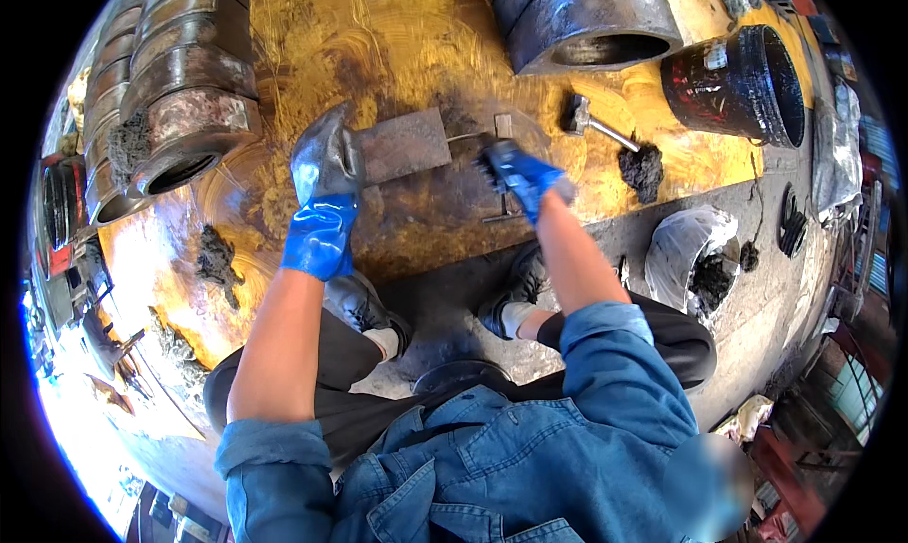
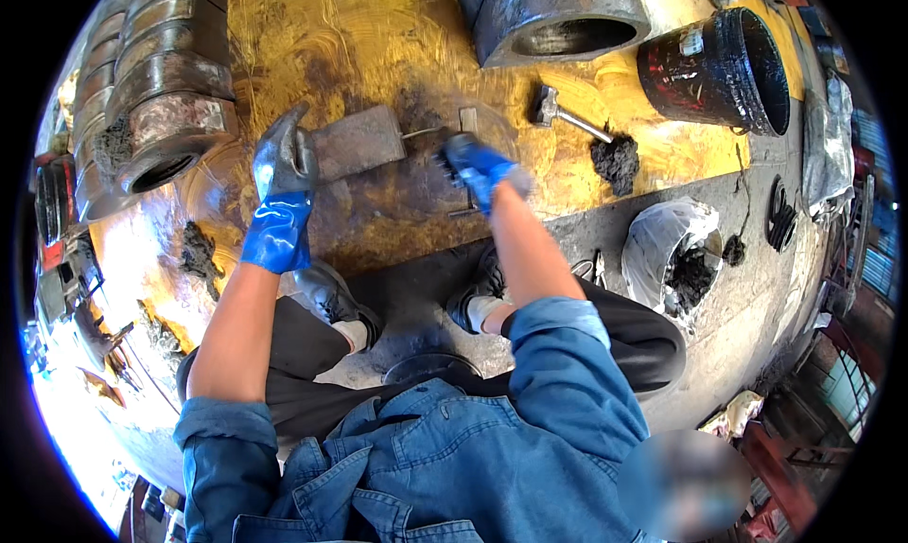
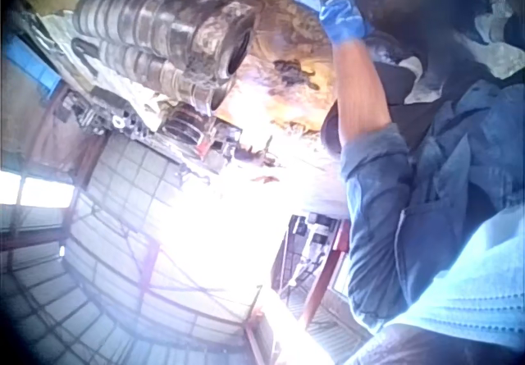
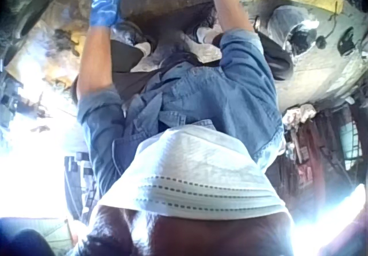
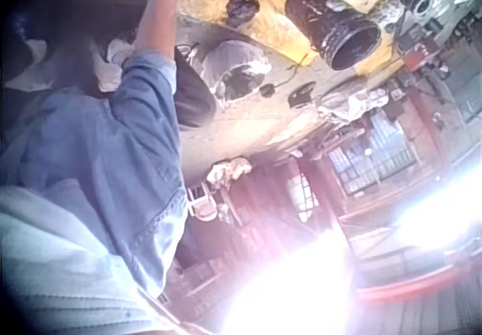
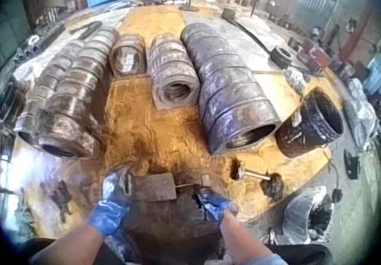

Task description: The person sits on the floor and cleans metal parts using a hammer and a brush. They apply a substance from a blue packet to the parts and scrub them thoroughly.

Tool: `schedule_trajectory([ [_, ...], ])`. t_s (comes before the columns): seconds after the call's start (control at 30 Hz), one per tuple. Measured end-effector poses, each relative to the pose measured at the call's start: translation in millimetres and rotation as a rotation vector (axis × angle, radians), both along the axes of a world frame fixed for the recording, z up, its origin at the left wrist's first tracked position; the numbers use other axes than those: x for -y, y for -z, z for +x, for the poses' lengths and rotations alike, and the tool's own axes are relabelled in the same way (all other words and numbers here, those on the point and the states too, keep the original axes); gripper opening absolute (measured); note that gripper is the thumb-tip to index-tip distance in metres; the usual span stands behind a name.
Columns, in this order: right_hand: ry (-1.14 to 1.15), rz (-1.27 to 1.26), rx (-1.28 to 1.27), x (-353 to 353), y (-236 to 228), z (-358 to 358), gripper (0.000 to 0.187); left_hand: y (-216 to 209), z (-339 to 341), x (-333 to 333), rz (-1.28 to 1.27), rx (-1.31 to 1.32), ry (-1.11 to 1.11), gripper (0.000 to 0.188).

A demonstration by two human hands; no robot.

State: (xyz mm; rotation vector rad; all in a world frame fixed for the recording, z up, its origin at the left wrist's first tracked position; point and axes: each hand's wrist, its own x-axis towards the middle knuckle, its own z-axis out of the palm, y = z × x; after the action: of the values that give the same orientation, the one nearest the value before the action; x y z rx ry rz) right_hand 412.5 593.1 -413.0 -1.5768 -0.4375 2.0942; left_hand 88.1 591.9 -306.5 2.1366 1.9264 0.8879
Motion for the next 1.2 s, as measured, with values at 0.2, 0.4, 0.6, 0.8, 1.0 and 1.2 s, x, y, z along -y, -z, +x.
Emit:
schedule_trajectory([
  [0.2, -0.174, 0.238, 0.345, 9, 31, 20, 0.027, -3, 16, -7, 0.038, 0.039, 0.046, 0.033],
  [0.4, -0.199, 0.063, 0.092, -4, 1, -4, 0.024, -3, 12, -3, 0.0, -0.041, 0.039, 0.034],
  [0.6, -0.108, 0.0, 0.35, 23, 9, 145, 0.054, 12, 7, -2, -0.012, -0.08, -0.015, 0.035],
  [0.8, 0.412, -0.139, 0.335, 57, 37, 221, 0.057, 0, 3, 4, 0.037, -0.103, -0.092, 0.033],
  [1.0, -0.385, 0.851, 1.848, 35, 29, 280, 0.025, -12, 15, 3, 0.071, 0.052, -0.22, 0.036],
  [1.2, 0.044, 0.876, 1.513, 21, -47, 126, 0.03, -5, -15, 11, -0.117, 0.101, -0.246, 0.041],
])
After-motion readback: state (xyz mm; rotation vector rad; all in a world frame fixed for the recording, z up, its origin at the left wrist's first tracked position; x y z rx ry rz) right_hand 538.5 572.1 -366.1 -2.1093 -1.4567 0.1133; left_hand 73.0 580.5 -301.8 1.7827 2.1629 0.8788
